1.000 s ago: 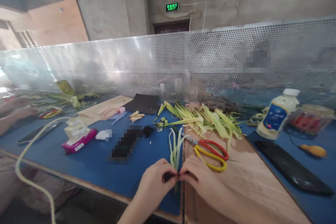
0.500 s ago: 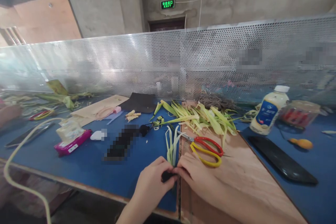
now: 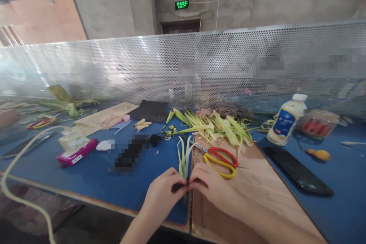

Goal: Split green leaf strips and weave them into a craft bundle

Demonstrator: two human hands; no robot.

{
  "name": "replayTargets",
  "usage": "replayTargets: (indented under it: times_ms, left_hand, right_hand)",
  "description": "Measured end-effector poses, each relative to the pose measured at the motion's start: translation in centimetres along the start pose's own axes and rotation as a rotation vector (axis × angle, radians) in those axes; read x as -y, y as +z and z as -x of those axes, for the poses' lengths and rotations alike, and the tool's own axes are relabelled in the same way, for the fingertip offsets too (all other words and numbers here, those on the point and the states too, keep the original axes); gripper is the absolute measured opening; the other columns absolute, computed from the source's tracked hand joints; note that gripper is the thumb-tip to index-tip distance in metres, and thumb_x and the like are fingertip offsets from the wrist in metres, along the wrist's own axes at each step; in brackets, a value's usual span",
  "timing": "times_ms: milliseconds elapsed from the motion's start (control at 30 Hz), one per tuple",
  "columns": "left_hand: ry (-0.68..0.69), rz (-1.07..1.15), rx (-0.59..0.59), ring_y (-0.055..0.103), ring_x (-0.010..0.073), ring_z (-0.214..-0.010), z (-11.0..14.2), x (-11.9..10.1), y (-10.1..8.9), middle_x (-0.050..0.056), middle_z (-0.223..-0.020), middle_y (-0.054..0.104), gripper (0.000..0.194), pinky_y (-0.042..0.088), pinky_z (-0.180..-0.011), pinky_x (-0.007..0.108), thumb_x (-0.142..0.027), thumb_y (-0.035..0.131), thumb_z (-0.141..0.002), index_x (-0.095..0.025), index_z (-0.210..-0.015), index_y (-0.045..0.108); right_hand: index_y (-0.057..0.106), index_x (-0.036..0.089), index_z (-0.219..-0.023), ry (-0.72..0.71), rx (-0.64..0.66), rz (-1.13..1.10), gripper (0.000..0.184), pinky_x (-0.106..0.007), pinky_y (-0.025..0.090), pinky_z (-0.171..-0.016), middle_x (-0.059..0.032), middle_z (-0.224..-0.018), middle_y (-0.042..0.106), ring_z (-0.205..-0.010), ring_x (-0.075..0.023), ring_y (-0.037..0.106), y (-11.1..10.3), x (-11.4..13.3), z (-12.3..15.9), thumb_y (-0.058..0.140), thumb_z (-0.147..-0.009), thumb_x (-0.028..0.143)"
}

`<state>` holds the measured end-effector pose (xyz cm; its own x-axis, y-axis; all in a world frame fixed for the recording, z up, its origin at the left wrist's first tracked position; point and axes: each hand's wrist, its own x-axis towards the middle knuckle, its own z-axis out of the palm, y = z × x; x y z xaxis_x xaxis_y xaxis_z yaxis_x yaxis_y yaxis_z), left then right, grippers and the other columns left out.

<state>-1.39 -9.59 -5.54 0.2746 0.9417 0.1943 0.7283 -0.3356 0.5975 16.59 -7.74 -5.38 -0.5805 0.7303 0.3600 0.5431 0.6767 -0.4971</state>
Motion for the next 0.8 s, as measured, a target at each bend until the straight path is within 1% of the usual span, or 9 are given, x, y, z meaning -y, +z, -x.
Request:
replayTargets:
  times_ms: [100,233,333,433,567,667,800]
  left_hand:
    - [0.012,-0.017,0.005,0.047,0.0095,-0.06,0.1,-0.2,-0.2,-0.002,-0.075,0.055,0.02,0.032,-0.056,0.02,-0.037,0.052,-0.078,-0.022,-0.071,0.063]
    - [0.063,0.022,0.002,0.048,0.0109,-0.064,0.2,-0.5,-0.7,-0.001,-0.077,0.055,0.017,0.034,-0.059,0.02,-0.028,0.045,-0.082,-0.021,-0.079,0.06]
    - [0.088,0.059,0.008,0.048,0.0111,-0.066,0.1,-0.7,-1.3,0.001,-0.08,0.054,0.018,0.035,-0.06,0.02,-0.026,0.043,-0.083,-0.019,-0.08,0.06]
    - [0.088,0.059,0.022,0.046,0.0097,-0.062,-0.2,-0.8,-1.7,0.001,-0.081,0.051,0.018,0.035,-0.058,0.02,-0.027,0.045,-0.082,-0.018,-0.078,0.06]
    - [0.11,0.049,0.082,0.045,0.009,-0.062,-0.9,-1.0,-1.7,-0.001,-0.078,0.048,0.013,0.034,-0.057,0.019,-0.027,0.052,-0.078,-0.018,-0.072,0.059]
    - [0.119,0.055,0.103,0.044,0.0088,-0.062,-1.4,-1.2,-1.2,-0.002,-0.077,0.047,0.012,0.033,-0.057,0.019,-0.029,0.057,-0.075,-0.018,-0.073,0.059]
    - [0.153,0.034,0.1,0.044,0.0097,-0.064,-1.8,-1.3,-0.4,-0.003,-0.071,0.045,0.02,0.031,-0.057,0.019,-0.033,0.06,-0.073,-0.016,-0.064,0.056]
  right_hand:
    - [0.056,0.018,-0.074,0.003,-0.01,0.042,0.014,-0.026,0.037,-0.071,0.0,-0.077,0.055,-0.078,-0.0139,0.049,-0.2,0.3,-0.2,0.052,-0.085,0.026]
    - [0.053,0.017,-0.069,0.017,-0.021,0.072,0.025,-0.026,0.036,-0.066,0.0,-0.073,0.054,-0.072,-0.0133,0.048,-0.5,0.8,-0.4,0.046,-0.088,0.033]
    - [0.05,0.017,-0.062,0.049,-0.038,0.071,0.031,-0.025,0.034,-0.062,0.0009,-0.066,0.052,-0.066,-0.0124,0.046,-0.5,1.0,-0.6,0.046,-0.087,0.034]
    - [0.049,0.016,-0.058,0.08,-0.05,0.044,0.033,-0.024,0.033,-0.06,0.0013,-0.064,0.051,-0.063,-0.0115,0.045,-0.4,1.1,-0.8,0.048,-0.087,0.033]
    - [0.048,0.016,-0.057,0.095,-0.046,0.013,0.035,-0.024,0.033,-0.059,0.0022,-0.061,0.049,-0.061,-0.0107,0.045,-0.4,0.9,-0.9,0.047,-0.087,0.034]
    - [0.047,0.016,-0.057,0.103,-0.041,-0.001,0.036,-0.024,0.033,-0.058,0.0026,-0.059,0.048,-0.06,-0.0107,0.045,-0.3,0.8,-0.9,0.045,-0.087,0.036]
    - [0.048,0.016,-0.056,0.119,-0.014,0.0,0.038,-0.024,0.033,-0.059,0.0023,-0.06,0.049,-0.061,-0.011,0.046,-0.4,0.6,-0.9,0.045,-0.087,0.037]
